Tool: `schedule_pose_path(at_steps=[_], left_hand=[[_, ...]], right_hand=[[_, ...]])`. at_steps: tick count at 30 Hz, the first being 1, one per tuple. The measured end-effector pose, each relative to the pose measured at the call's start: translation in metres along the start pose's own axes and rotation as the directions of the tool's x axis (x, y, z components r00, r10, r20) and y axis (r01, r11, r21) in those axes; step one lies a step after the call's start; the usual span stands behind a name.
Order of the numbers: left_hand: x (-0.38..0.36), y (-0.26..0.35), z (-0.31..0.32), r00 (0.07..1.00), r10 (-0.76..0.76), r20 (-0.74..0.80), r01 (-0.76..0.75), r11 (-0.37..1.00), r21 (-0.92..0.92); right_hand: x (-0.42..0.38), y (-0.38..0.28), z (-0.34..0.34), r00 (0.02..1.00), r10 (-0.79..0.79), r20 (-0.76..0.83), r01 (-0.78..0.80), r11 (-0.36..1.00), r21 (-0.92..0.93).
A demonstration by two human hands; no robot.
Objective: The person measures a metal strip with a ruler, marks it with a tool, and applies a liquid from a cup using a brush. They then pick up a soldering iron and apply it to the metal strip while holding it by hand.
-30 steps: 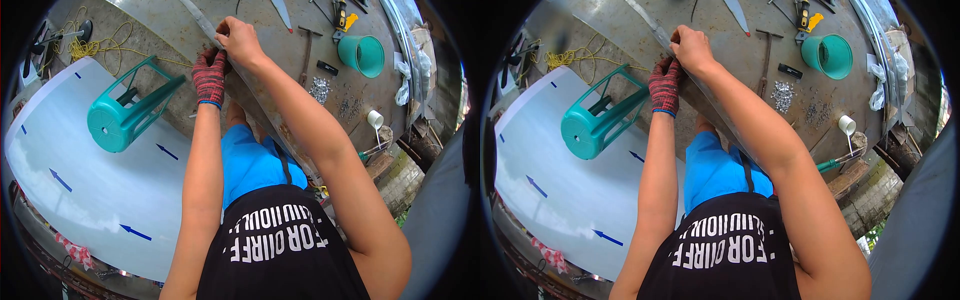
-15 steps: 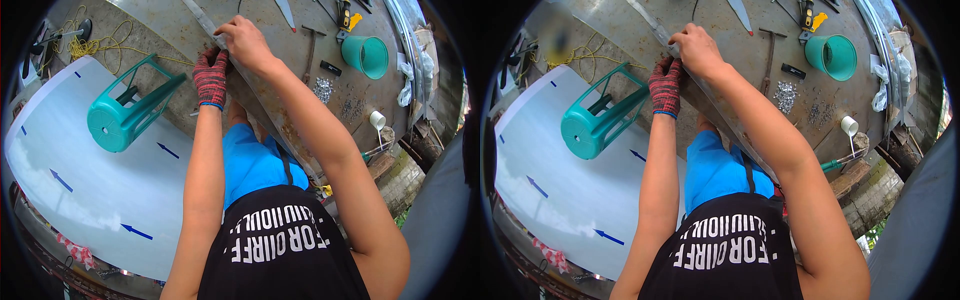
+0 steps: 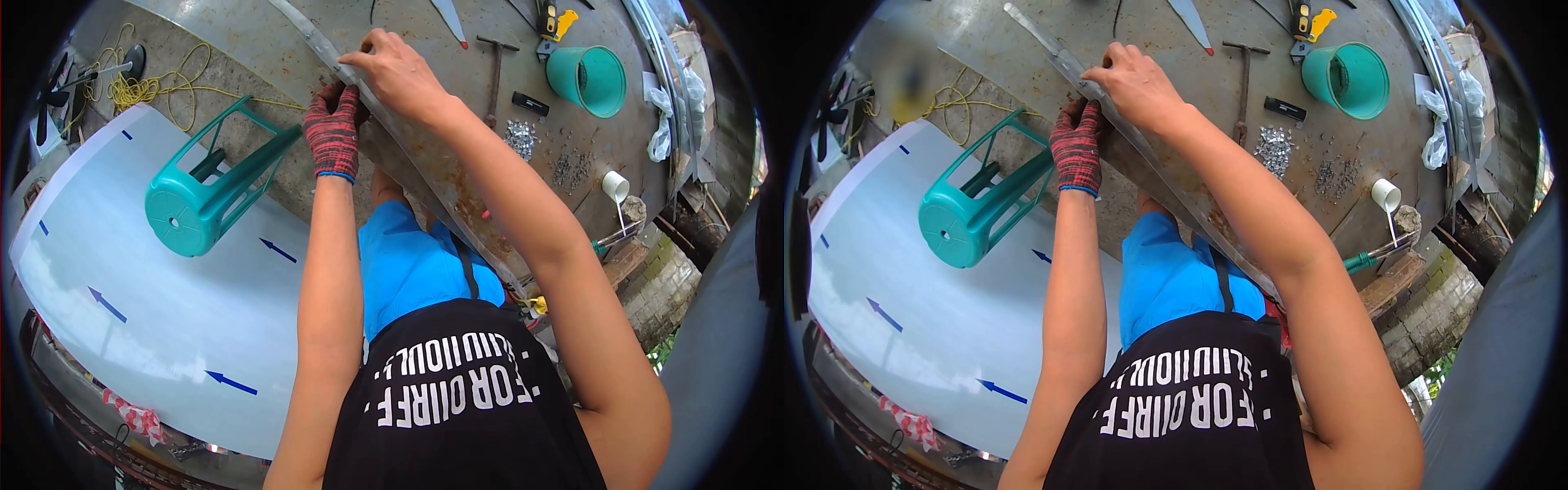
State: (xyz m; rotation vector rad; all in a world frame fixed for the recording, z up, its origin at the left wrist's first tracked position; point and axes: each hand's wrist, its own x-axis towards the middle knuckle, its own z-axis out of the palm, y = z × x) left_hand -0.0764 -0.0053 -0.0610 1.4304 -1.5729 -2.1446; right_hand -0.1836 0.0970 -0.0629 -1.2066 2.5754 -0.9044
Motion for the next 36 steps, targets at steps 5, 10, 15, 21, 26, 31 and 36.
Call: schedule_pose_path(at_steps=[5,10,15,21,26,31,36], left_hand=[[0.000,0.000,0.001,1.000,-0.022,-0.014,0.022,1.000,0.012],[-0.001,0.002,0.001,0.999,-0.041,-0.005,0.041,0.998,0.040],[-0.002,0.003,0.002,0.999,-0.034,-0.003,0.034,0.999,0.034],[0.001,-0.001,0.001,1.000,0.001,0.012,-0.001,0.999,-0.054],[-0.001,0.002,0.000,1.000,-0.023,0.011,0.023,0.999,-0.041],[-0.001,0.002,0.002,1.000,-0.002,0.013,0.002,1.000,-0.018],[-0.006,0.005,0.003,1.000,-0.004,0.010,0.004,1.000,0.029]], right_hand=[[0.003,0.001,-0.002,0.985,-0.135,0.112,0.154,0.970,-0.188],[0.001,0.010,-0.005,0.949,-0.260,0.176,0.308,0.879,-0.363],[0.004,0.015,-0.009,0.918,-0.313,0.245,0.389,0.829,-0.400],[-0.001,0.014,-0.015,0.962,-0.209,0.176,0.248,0.939,-0.238],[-0.011,0.010,-0.009,0.969,-0.182,0.168,0.216,0.953,-0.214],[-0.015,0.009,-0.008,0.977,-0.178,0.114,0.198,0.961,-0.194],[-0.043,0.000,-0.039,0.999,-0.010,-0.041,0.009,0.999,-0.033]])
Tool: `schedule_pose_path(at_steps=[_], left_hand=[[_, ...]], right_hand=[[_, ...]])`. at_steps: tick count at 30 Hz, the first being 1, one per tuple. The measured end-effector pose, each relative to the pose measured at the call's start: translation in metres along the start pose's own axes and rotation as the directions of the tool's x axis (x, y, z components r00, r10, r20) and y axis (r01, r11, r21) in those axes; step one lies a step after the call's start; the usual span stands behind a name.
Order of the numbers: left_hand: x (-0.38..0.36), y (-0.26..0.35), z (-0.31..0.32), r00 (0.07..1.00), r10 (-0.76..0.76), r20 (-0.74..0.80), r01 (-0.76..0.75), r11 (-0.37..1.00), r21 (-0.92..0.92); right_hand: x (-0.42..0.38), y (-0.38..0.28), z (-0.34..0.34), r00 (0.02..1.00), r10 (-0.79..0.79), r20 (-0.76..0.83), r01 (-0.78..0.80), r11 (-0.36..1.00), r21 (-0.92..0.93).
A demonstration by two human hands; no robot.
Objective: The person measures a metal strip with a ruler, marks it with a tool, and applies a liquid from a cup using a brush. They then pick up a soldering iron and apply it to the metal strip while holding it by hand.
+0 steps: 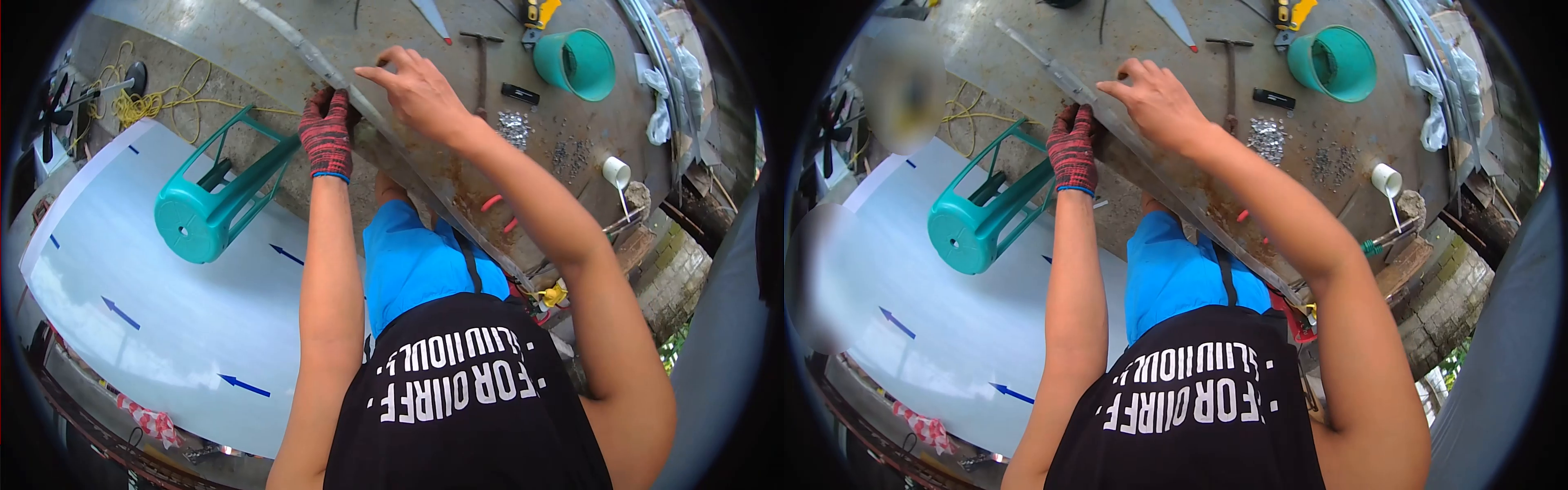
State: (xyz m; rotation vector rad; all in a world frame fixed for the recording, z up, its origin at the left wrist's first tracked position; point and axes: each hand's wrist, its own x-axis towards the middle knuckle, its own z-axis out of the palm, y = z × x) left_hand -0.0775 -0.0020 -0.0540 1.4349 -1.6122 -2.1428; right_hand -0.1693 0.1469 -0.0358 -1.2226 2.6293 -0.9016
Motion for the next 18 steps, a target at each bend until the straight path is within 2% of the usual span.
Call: schedule_pose_path(at_steps=[1,3,4,5,6,7,8,10,12,14,15,17,18], left_hand=[[0.005,-0.006,-0.003,1.000,0.023,0.014,-0.023,1.000,-0.003],[0.012,-0.013,-0.011,0.995,0.093,0.019,-0.095,0.984,0.151],[0.019,-0.021,-0.018,0.994,0.103,0.017,-0.105,0.972,0.210],[0.027,-0.031,-0.022,0.993,0.117,0.020,-0.118,0.956,0.268],[0.023,-0.029,-0.019,0.996,0.087,0.023,-0.090,0.980,0.177],[0.018,-0.024,-0.016,0.998,0.057,0.025,-0.059,0.994,0.090],[0.016,-0.023,-0.014,0.997,0.047,0.056,-0.051,0.995,0.082],[0.016,-0.019,-0.014,0.999,0.033,-0.007,-0.031,0.989,0.146],[0.017,-0.018,-0.014,0.999,0.032,-0.005,-0.030,0.985,0.172],[0.017,-0.017,-0.013,0.999,0.036,-0.006,-0.034,0.979,0.201],[0.016,-0.016,-0.012,1.000,0.023,-0.005,-0.022,0.986,0.166],[0.016,-0.017,-0.011,1.000,0.017,-0.001,-0.017,0.991,0.136],[0.017,-0.019,-0.012,1.000,0.030,-0.001,-0.030,0.991,0.132]], right_hand=[[-0.013,-0.002,-0.011,1.000,0.010,0.001,-0.010,1.000,-0.018],[-0.053,-0.005,-0.037,0.974,0.219,-0.053,-0.203,0.954,0.220],[-0.078,-0.006,-0.049,0.969,0.243,-0.053,-0.230,0.957,0.178],[-0.107,-0.008,-0.059,0.927,0.367,-0.074,-0.338,0.906,0.254],[-0.134,-0.011,-0.068,0.870,0.484,-0.093,-0.430,0.838,0.335],[-0.161,-0.016,-0.080,0.773,0.627,-0.096,-0.553,0.741,0.381],[-0.188,-0.018,-0.091,0.656,0.749,-0.093,-0.649,0.623,0.436],[-0.253,-0.001,-0.095,0.418,0.881,-0.224,-0.762,0.474,0.441],[-0.300,0.020,-0.115,0.027,0.980,-0.197,-0.733,0.153,0.663],[-0.336,0.042,-0.131,-0.145,0.972,-0.186,-0.494,0.092,0.865],[-0.346,0.052,-0.139,-0.154,0.970,-0.189,-0.485,0.092,0.870],[-0.361,0.073,-0.150,-0.283,0.944,-0.170,-0.298,0.082,0.951],[-0.368,0.087,-0.154,-0.284,0.945,-0.165,-0.288,0.080,0.954]])
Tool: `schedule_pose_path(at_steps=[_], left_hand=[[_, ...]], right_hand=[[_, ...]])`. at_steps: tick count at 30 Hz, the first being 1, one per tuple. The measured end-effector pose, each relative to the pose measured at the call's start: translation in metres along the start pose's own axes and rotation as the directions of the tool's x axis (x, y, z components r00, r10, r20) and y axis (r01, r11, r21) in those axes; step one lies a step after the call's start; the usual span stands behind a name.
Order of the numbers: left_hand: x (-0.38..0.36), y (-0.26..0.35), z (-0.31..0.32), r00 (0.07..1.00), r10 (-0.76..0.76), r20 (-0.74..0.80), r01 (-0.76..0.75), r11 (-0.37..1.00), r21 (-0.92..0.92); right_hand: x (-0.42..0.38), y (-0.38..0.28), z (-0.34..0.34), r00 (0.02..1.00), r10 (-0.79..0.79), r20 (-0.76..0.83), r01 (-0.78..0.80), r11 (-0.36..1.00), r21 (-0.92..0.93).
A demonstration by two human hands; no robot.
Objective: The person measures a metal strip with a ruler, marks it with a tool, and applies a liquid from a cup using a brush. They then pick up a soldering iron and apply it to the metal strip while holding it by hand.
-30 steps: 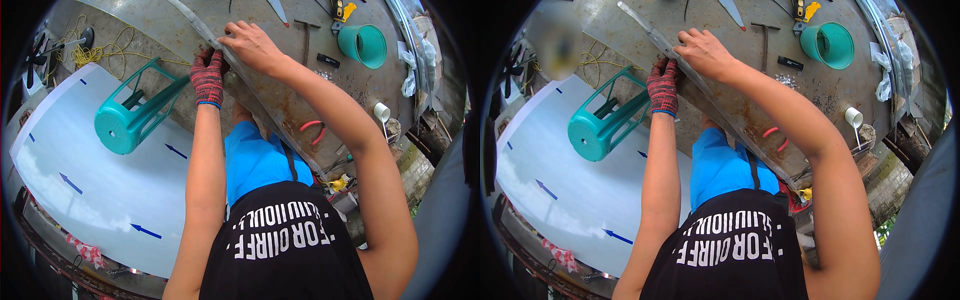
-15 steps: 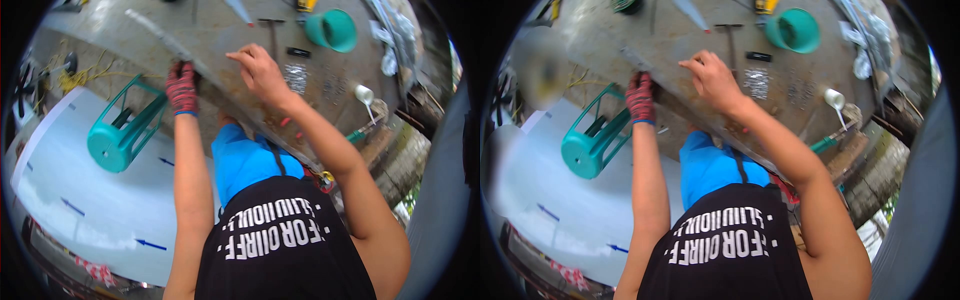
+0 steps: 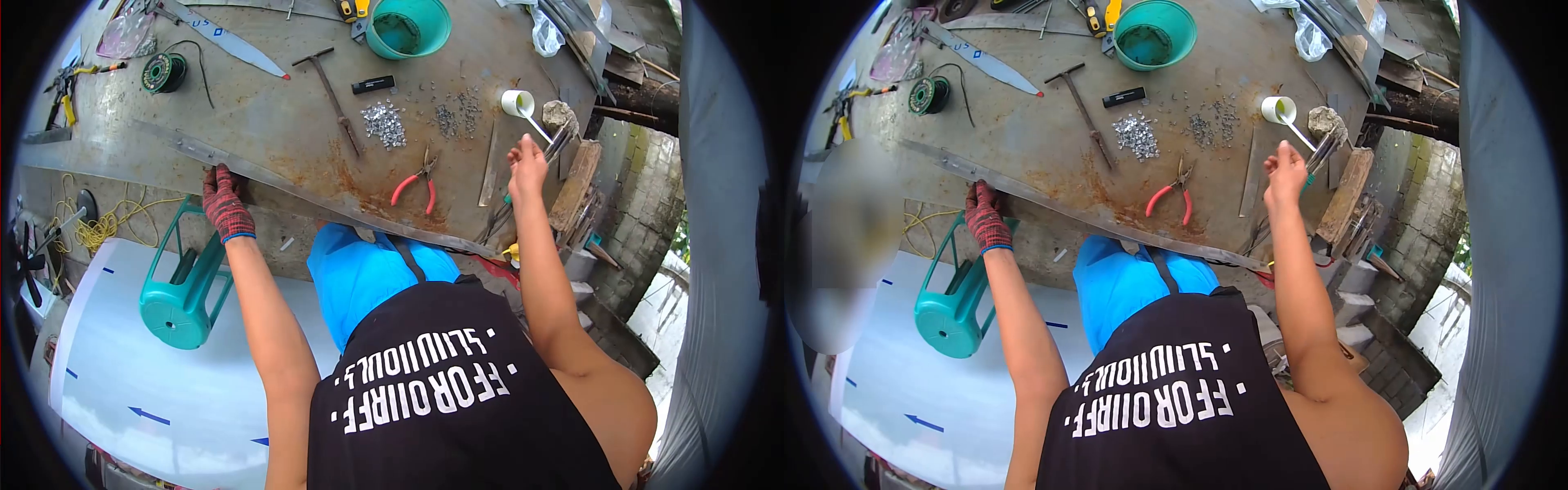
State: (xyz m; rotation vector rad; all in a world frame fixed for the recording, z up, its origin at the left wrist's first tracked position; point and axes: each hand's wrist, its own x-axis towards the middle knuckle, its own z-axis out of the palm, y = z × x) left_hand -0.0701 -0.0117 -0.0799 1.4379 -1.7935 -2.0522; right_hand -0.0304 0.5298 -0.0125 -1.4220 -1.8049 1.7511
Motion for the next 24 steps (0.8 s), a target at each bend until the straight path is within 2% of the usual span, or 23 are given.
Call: schedule_pose_path(at_steps=[2,6,9,11,12,14,15,17,18,20,24], left_hand=[[0.003,-0.003,-0.004,1.000,0.027,-0.006,-0.027,1.000,0.003],[-0.001,0.003,0.000,1.000,0.012,-0.003,-0.012,1.000,-0.022],[-0.003,0.005,0.002,1.000,0.000,-0.025,0.000,1.000,0.002],[0.001,0.002,0.000,1.000,0.005,-0.017,-0.006,1.000,-0.013],[0.001,0.002,0.001,1.000,0.007,-0.008,-0.007,1.000,-0.026],[0.000,0.002,0.002,1.000,0.006,-0.011,-0.006,0.999,-0.034],[0.000,0.002,0.001,1.000,0.004,-0.015,-0.004,0.999,-0.039],[0.000,0.002,0.001,1.000,0.003,-0.018,-0.004,1.000,-0.031],[0.000,0.002,0.001,1.000,0.003,-0.018,-0.003,1.000,-0.022],[0.001,0.003,0.001,1.000,0.003,-0.024,-0.003,1.000,-0.014],[-0.001,0.002,0.003,0.999,0.001,-0.035,-0.003,0.999,-0.040]], right_hand=[[0.027,0.003,-0.002,0.998,0.025,-0.063,-0.016,0.990,0.139],[0.061,-0.003,0.002,0.991,0.090,-0.103,-0.063,0.968,0.243],[0.072,-0.010,0.012,0.988,0.053,-0.147,-0.022,0.979,0.201],[0.071,-0.019,0.017,0.976,-0.029,-0.215,0.042,0.998,0.056],[0.076,-0.019,0.017,0.976,-0.032,-0.214,0.045,0.997,0.056],[0.083,-0.019,0.018,0.957,-0.199,-0.210,0.170,0.974,-0.150],[0.082,-0.021,0.020,0.958,-0.200,-0.207,0.171,0.974,-0.150],[0.081,-0.027,0.020,0.928,-0.329,-0.174,0.263,0.911,-0.318],[0.080,-0.030,0.018,0.928,-0.329,-0.173,0.264,0.910,-0.319],[0.077,-0.036,0.009,0.884,-0.448,-0.135,0.365,0.840,-0.401],[0.057,-0.063,-0.003,0.874,-0.475,-0.107,0.388,0.812,-0.436]])
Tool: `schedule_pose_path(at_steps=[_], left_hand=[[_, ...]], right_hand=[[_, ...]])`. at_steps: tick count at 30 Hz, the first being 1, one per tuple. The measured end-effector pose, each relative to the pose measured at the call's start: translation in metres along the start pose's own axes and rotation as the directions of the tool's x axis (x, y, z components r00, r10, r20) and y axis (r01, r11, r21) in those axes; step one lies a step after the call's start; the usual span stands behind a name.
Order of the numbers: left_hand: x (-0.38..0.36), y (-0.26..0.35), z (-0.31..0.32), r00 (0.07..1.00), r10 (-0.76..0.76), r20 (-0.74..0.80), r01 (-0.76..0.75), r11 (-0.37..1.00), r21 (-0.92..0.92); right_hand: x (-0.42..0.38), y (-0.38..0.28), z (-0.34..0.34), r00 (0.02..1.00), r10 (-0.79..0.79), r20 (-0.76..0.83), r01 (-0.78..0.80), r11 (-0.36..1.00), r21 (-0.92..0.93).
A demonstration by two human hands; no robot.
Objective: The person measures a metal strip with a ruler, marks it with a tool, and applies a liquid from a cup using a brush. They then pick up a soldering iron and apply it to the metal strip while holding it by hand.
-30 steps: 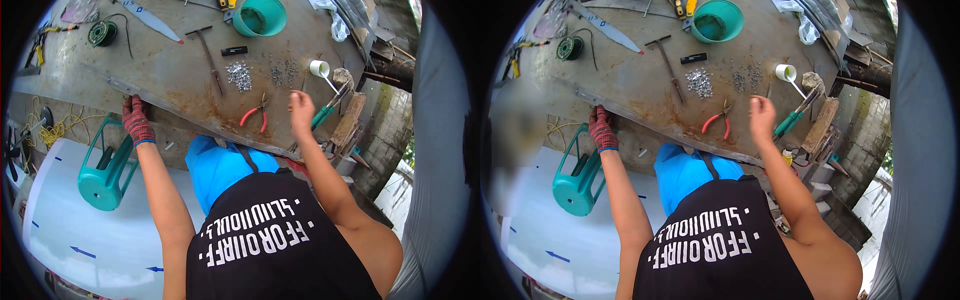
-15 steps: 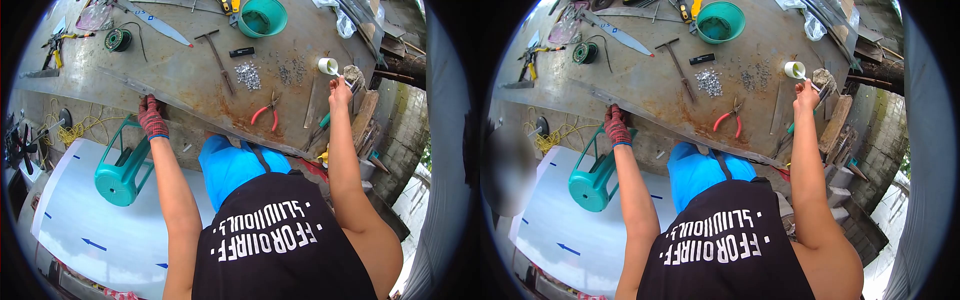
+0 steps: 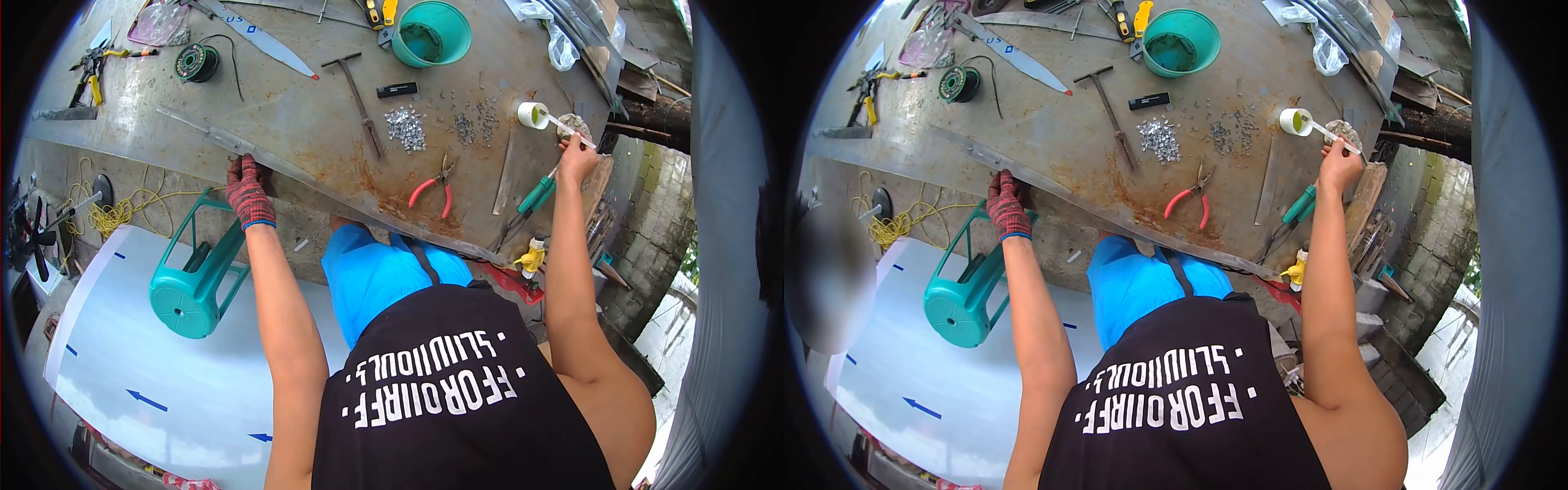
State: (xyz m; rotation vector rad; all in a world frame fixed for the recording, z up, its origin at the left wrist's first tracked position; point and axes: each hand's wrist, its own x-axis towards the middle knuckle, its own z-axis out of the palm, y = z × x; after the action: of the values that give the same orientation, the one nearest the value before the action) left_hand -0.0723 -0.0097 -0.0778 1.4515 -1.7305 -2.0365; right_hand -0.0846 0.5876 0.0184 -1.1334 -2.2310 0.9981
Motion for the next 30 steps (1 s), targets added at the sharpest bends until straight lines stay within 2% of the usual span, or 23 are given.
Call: schedule_pose_path(at_steps=[1,4,6,8,10,12,16,18,20,24,26,30], left_hand=[[0.000,-0.002,0.001,1.000,-0.001,-0.003,0.001,1.000,-0.003],[0.002,-0.004,-0.002,1.000,0.006,0.002,-0.006,1.000,0.006],[0.003,-0.006,-0.005,0.997,0.003,0.074,0.004,0.995,-0.096],[0.004,-0.006,-0.004,0.998,0.024,0.058,-0.020,0.998,-0.062],[-0.003,-0.002,0.001,0.998,0.019,0.052,-0.010,0.986,-0.165],[-0.006,0.004,0.001,0.999,-0.006,0.032,0.010,0.993,-0.121],[-0.014,0.016,0.004,0.998,-0.056,0.026,0.057,0.997,-0.044],[-0.015,0.018,0.005,0.998,-0.058,0.019,0.059,0.996,-0.063],[-0.015,0.019,0.004,0.998,-0.059,0.031,0.061,0.997,-0.055],[-0.015,0.020,0.005,0.999,-0.038,0.002,0.038,0.997,-0.074],[-0.016,0.021,0.005,1.000,-0.019,-0.007,0.018,0.998,-0.061],[-0.018,0.023,0.004,0.998,-0.056,0.028,0.057,0.998,-0.036]], right_hand=[[0.002,-0.001,-0.005,1.000,0.008,0.008,-0.009,0.996,0.084],[0.001,-0.023,-0.010,0.999,0.008,0.045,-0.015,0.988,0.153],[-0.011,-0.048,0.002,0.986,0.021,0.167,-0.061,0.969,0.240],[-0.050,-0.090,0.030,0.943,-0.085,0.322,-0.033,0.939,0.343],[-0.099,-0.136,0.067,0.870,-0.136,0.474,-0.023,0.949,0.315],[-0.158,-0.179,0.109,0.794,-0.246,0.556,0.063,0.943,0.328],[-0.249,-0.228,0.182,0.537,-0.438,0.721,0.252,0.899,0.359],[-0.282,-0.242,0.213,0.427,-0.429,0.796,0.280,0.900,0.335],[-0.311,-0.237,0.248,0.381,-0.595,0.707,0.344,0.802,0.489],[-0.339,-0.235,0.283,0.318,-0.604,0.731,0.362,0.790,0.495],[-0.344,-0.233,0.289,0.288,-0.655,0.699,0.423,0.742,0.520],[-0.347,-0.236,0.289,0.251,-0.617,0.746,0.452,0.756,0.473]])
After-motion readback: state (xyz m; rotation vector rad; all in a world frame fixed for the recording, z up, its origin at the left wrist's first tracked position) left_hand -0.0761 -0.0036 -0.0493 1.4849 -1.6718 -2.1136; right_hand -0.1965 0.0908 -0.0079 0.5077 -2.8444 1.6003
